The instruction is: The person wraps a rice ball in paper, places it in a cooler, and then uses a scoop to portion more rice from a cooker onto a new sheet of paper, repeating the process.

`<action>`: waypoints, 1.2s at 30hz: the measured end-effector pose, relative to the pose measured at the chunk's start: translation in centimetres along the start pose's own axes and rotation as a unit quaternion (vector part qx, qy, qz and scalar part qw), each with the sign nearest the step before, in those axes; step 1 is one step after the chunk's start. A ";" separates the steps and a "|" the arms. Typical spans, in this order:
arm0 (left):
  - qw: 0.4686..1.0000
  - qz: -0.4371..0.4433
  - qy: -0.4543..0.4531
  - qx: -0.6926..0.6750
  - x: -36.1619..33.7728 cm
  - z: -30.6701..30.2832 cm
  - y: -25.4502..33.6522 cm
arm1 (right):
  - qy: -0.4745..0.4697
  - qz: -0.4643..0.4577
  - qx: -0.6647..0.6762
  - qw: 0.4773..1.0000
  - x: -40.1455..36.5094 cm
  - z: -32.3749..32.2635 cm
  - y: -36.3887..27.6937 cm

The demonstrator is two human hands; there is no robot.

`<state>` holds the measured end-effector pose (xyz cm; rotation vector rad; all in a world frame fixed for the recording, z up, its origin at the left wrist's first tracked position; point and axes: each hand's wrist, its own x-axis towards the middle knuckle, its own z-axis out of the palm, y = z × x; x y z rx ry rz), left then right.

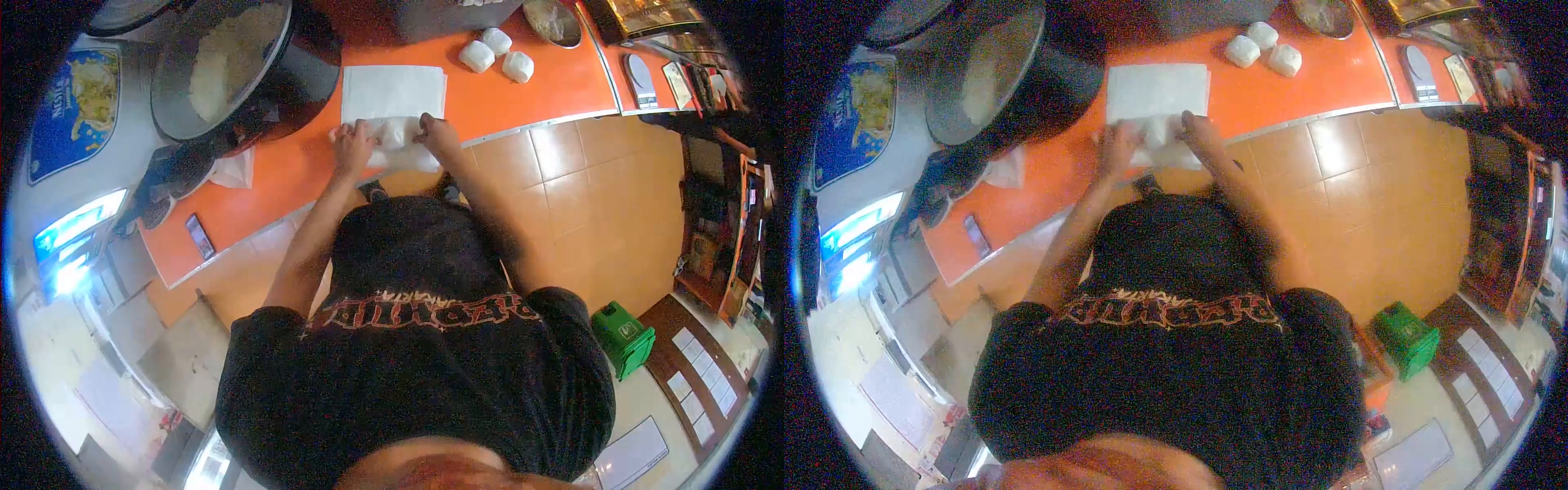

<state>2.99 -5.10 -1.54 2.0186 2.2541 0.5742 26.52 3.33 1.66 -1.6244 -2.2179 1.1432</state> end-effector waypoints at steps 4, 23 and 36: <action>0.997 -0.022 -0.013 0.066 2.4 -1.7 1.5 | 0.206 -0.135 -0.106 0.963 -0.5 -0.5 -1.4; 0.994 -0.004 -0.105 0.030 -0.4 -4.2 3.2 | 0.052 -0.251 -0.236 0.937 -0.6 2.9 2.1; 0.986 -0.086 -0.131 0.062 0.7 1.2 1.8 | -0.054 -0.066 -0.132 0.988 1.8 0.0 -1.2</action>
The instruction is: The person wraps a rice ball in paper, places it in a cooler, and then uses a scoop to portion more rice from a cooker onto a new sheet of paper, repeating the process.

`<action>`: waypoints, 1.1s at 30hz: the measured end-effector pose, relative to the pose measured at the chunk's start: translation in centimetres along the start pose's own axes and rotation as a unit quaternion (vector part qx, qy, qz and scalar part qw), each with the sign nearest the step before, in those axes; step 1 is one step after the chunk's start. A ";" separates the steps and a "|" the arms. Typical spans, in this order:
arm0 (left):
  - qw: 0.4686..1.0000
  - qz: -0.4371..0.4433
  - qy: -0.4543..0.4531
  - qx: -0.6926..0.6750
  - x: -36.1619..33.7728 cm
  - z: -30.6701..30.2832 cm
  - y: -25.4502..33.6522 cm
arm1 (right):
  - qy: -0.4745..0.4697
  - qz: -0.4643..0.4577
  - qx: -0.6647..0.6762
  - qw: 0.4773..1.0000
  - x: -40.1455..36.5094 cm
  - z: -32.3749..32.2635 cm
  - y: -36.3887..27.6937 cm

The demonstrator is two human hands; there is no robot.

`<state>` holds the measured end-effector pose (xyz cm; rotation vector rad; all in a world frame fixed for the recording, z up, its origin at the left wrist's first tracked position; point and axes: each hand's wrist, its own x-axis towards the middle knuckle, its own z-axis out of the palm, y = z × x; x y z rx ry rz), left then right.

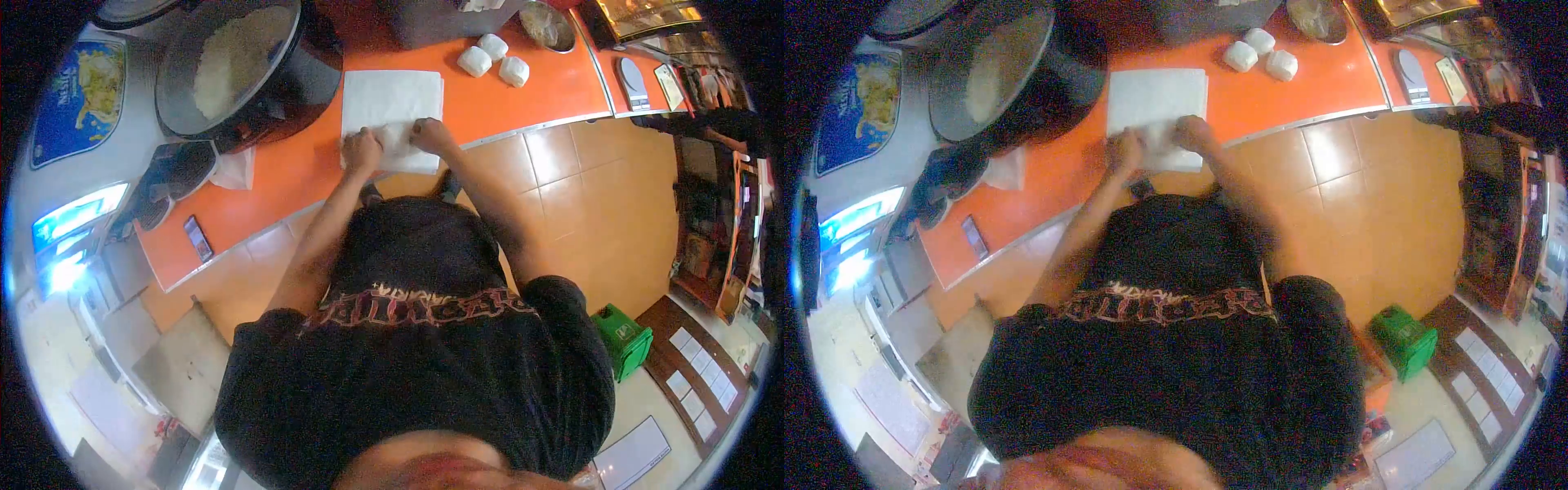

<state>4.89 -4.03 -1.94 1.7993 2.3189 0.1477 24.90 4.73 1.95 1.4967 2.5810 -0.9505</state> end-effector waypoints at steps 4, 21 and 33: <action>0.983 -0.029 0.008 -0.179 -1.4 -0.9 -0.3 | 0.001 0.056 0.628 0.776 -0.7 -0.1 -1.0; 0.954 0.145 -0.043 -0.258 -3.9 -17.4 -5.2 | -0.093 0.115 0.760 0.633 -4.0 -3.8 -13.5; 0.891 0.044 -0.058 -0.447 -4.8 -21.8 0.5 | -0.321 -0.069 0.691 0.644 -6.5 -12.1 -12.1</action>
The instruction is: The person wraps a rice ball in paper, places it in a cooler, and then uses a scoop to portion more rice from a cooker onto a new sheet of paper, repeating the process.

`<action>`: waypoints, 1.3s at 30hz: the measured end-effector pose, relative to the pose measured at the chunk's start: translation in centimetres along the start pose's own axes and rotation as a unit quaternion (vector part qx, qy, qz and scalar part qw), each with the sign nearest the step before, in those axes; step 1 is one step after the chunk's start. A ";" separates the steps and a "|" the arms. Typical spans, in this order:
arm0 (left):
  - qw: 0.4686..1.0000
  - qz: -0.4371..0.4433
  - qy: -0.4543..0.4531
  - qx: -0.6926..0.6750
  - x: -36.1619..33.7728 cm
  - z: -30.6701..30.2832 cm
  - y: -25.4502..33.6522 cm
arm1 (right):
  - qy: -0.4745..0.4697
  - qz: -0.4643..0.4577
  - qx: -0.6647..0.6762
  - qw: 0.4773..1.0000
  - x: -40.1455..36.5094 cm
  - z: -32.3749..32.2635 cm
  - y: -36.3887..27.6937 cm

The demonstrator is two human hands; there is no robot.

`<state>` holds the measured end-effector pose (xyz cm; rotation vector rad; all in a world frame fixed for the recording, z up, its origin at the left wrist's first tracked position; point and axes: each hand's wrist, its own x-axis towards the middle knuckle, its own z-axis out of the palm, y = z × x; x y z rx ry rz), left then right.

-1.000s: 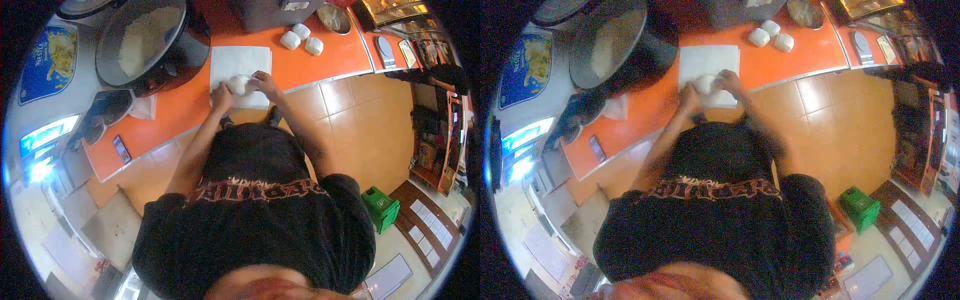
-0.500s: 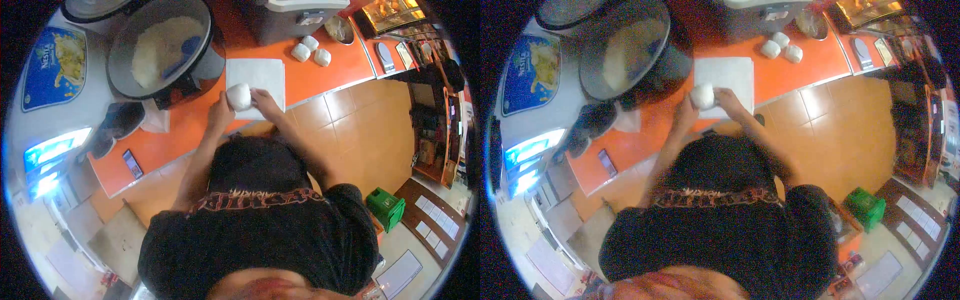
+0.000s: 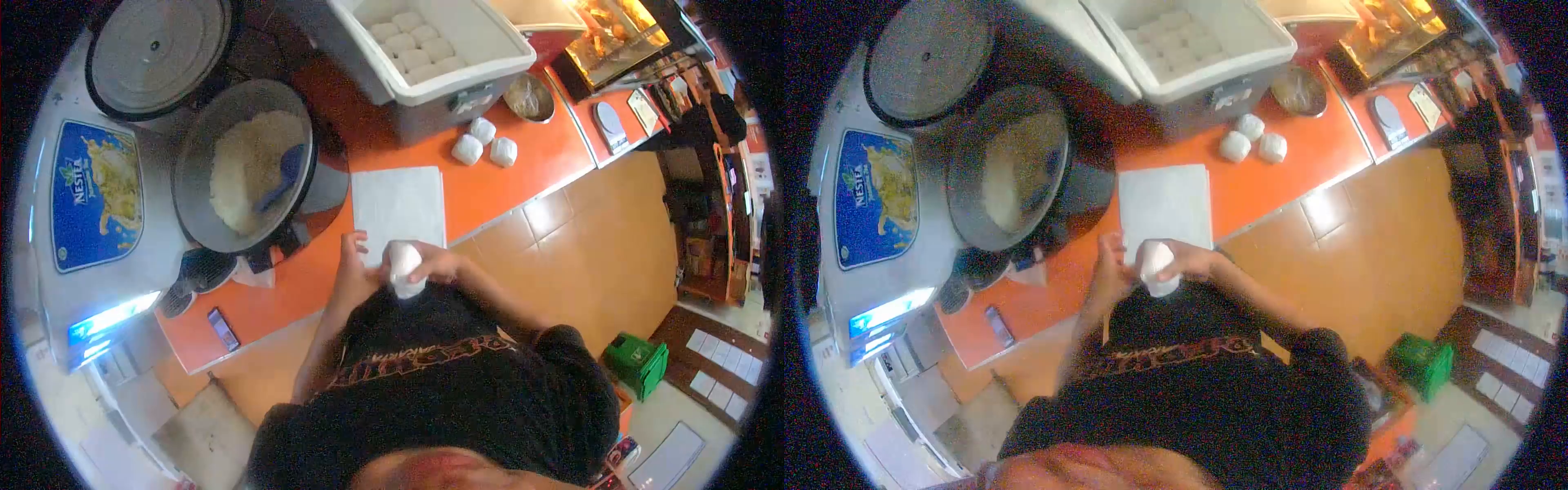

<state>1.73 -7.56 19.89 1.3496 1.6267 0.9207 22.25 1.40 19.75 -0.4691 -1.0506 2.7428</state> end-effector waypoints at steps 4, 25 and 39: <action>0.991 0.005 -0.009 -0.132 0.8 0.7 3.9 | 0.011 0.009 -0.472 0.881 -1.5 -1.2 -14.2; 0.948 -0.292 0.103 -0.079 4.5 -0.1 7.1 | -0.117 0.468 -0.777 0.404 12.3 -30.7 -37.4; 0.993 -0.074 0.093 0.010 1.5 -16.8 13.9 | 0.027 -0.025 -0.880 0.474 8.5 -33.0 -39.5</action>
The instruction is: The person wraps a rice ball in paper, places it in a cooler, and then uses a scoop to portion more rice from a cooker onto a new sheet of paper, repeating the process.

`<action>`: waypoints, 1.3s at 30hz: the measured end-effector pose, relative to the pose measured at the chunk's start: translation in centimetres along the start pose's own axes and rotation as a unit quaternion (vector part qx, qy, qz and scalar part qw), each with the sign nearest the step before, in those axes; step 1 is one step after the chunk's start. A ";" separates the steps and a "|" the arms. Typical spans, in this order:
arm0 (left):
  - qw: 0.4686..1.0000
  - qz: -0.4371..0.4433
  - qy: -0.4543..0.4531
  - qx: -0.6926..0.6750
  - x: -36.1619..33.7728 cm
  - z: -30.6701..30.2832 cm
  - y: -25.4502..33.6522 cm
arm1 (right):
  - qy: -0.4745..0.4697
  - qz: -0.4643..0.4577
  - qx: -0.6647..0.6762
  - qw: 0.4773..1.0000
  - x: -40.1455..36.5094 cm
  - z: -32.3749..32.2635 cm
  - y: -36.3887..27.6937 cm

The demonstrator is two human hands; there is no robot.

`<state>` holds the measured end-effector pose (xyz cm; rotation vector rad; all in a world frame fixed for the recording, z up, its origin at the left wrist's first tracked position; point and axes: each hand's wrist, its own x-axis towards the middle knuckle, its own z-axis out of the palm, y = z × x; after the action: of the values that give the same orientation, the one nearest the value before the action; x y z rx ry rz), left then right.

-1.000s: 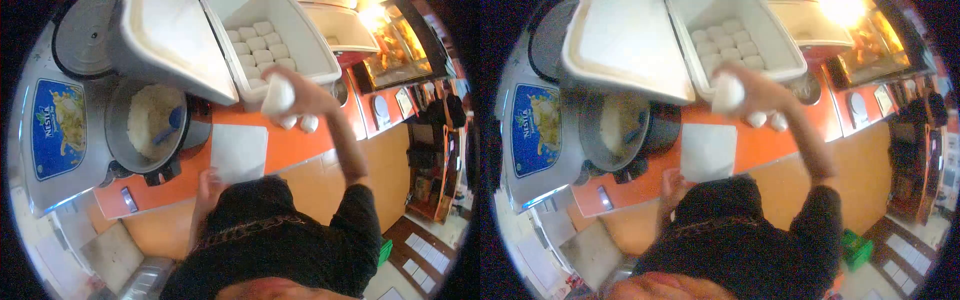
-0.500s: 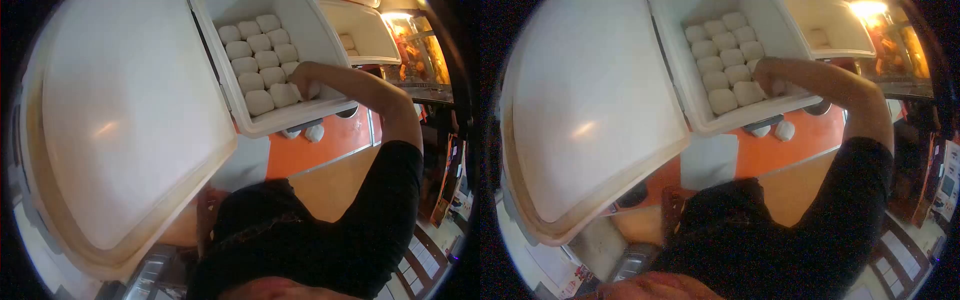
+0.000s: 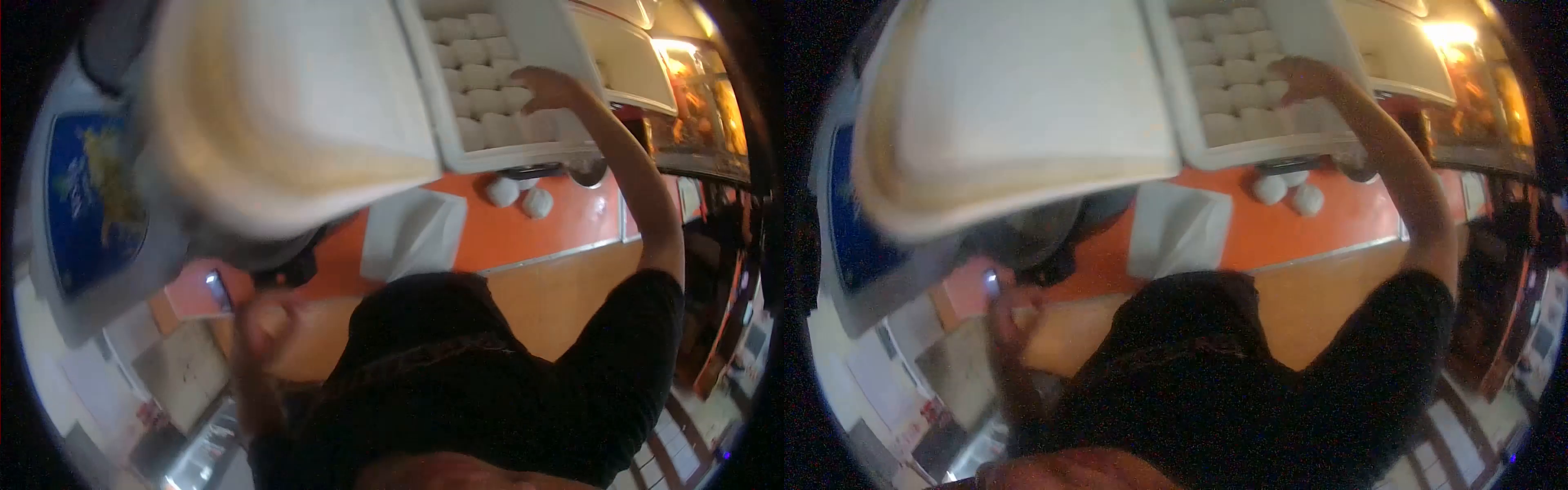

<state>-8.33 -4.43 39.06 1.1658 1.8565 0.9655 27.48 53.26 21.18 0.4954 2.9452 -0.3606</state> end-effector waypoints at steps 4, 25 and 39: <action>0.954 0.047 0.045 0.293 10.9 -5.0 0.6 | 0.090 0.282 0.159 0.942 -3.7 -13.1 -20.6; 0.792 0.002 -0.134 0.596 23.1 -4.2 -13.6 | 0.149 0.232 0.232 0.933 -2.8 24.8 -42.0; 0.888 0.063 -0.033 0.453 12.7 -5.1 -7.1 | 0.018 -0.027 -0.028 0.999 8.0 30.3 -42.1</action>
<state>-19.56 4.04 32.80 1.8296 2.2538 0.0410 8.53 9.30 -0.39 0.4189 2.9989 -0.2782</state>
